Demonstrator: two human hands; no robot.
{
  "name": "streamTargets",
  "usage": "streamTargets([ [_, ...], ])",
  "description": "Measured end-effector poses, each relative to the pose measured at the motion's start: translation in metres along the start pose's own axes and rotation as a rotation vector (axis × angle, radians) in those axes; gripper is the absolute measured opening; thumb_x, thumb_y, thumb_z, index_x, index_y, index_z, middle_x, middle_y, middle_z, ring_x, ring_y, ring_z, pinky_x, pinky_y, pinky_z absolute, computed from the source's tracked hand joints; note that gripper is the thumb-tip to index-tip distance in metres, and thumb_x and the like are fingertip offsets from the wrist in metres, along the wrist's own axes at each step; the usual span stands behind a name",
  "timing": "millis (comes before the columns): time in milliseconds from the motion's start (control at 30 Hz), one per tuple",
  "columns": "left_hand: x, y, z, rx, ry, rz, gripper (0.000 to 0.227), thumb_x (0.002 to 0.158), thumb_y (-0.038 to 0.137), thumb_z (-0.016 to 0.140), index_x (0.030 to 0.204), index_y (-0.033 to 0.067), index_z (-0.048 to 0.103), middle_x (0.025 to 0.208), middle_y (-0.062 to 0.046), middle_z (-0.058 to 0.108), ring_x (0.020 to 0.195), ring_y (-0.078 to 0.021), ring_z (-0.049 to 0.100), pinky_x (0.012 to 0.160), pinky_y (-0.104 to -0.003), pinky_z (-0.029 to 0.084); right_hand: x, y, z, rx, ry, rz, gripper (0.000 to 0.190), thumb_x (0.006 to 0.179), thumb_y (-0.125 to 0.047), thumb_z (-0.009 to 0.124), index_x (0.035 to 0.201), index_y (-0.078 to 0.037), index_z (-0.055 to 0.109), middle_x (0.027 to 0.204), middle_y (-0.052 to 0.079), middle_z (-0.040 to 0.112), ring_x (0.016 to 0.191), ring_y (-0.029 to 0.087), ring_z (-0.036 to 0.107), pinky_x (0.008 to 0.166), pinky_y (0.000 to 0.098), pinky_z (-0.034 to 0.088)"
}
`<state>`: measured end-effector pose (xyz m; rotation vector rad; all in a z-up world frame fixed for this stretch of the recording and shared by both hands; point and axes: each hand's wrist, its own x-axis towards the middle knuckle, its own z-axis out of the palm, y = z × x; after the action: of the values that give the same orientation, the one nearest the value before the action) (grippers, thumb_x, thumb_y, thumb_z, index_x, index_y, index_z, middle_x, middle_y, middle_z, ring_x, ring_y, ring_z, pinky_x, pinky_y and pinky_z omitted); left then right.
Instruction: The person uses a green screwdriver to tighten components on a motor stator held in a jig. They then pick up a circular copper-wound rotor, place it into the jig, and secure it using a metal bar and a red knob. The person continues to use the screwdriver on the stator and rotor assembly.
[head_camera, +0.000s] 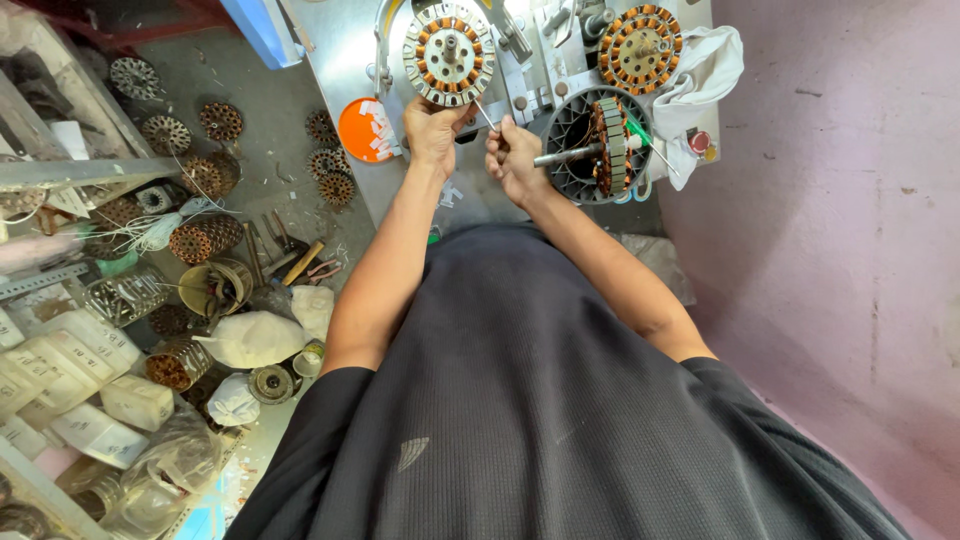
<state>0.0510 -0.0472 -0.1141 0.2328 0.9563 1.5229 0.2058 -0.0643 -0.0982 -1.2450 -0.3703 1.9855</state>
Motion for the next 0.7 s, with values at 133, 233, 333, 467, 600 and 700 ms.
streamTargets([
  [133,-0.003,0.007,0.005,0.001,-0.015,-0.032,0.027,0.084,-0.015,0.071,0.110,-0.0094,0.067,0.103,-0.018,0.076,0.090,-0.0300,0.077,0.082,-0.042,0.066,0.006,0.003,-0.002,0.223,-0.071,0.181,0.034,0.108,-0.036,0.052,0.092,-0.006,0.056,0.074,0.004,0.056,0.052,0.016,0.048,0.049,0.0297,0.040],
  [233,-0.004,0.009,0.005,0.013,-0.019,-0.051,0.030,0.084,-0.016,0.069,0.112,-0.0099,0.065,0.105,-0.019,0.075,0.090,-0.0306,0.077,0.080,-0.042,0.067,0.004,0.006,-0.003,0.163,-0.015,0.137,0.033,0.109,-0.035,0.052,0.094,-0.005,0.056,0.076,0.005,0.058,0.057,0.016,0.053,0.052,0.0290,0.042],
  [333,-0.005,0.011,0.005,0.017,-0.033,-0.058,0.031,0.084,-0.017,0.069,0.114,-0.0089,0.064,0.106,-0.018,0.074,0.090,-0.0304,0.077,0.079,-0.042,0.067,-0.003,0.008,-0.002,-0.043,0.018,-0.030,0.036,0.109,-0.037,0.048,0.095,-0.005,0.057,0.075,0.005,0.059,0.056,0.016,0.057,0.049,0.0279,0.043],
  [467,-0.004,0.009,0.003,0.017,-0.033,-0.062,0.030,0.085,-0.016,0.069,0.113,-0.0094,0.064,0.107,-0.019,0.074,0.090,-0.0305,0.077,0.079,-0.042,0.066,-0.015,0.007,0.007,-0.336,0.018,-0.335,0.034,0.110,-0.032,0.046,0.096,-0.004,0.059,0.074,0.005,0.062,0.054,0.015,0.062,0.048,0.0275,0.046],
  [600,0.001,0.005,-0.003,0.011,-0.045,-0.070,0.026,0.085,-0.016,0.068,0.111,-0.0121,0.066,0.105,-0.021,0.074,0.090,-0.0312,0.076,0.080,-0.043,0.067,-0.039,-0.005,0.018,-0.976,0.025,-0.932,0.025,0.112,-0.021,0.053,0.099,0.000,0.060,0.081,0.010,0.061,0.064,0.022,0.063,0.057,0.0335,0.049],
  [700,0.004,0.003,-0.002,0.009,-0.005,-0.055,0.025,0.084,-0.018,0.068,0.108,-0.0128,0.065,0.104,-0.021,0.074,0.089,-0.0323,0.076,0.081,-0.044,0.067,-0.045,-0.014,0.024,-1.205,0.038,-1.234,0.024,0.114,-0.018,0.054,0.102,0.001,0.061,0.087,0.016,0.060,0.074,0.031,0.062,0.066,0.0392,0.048],
])
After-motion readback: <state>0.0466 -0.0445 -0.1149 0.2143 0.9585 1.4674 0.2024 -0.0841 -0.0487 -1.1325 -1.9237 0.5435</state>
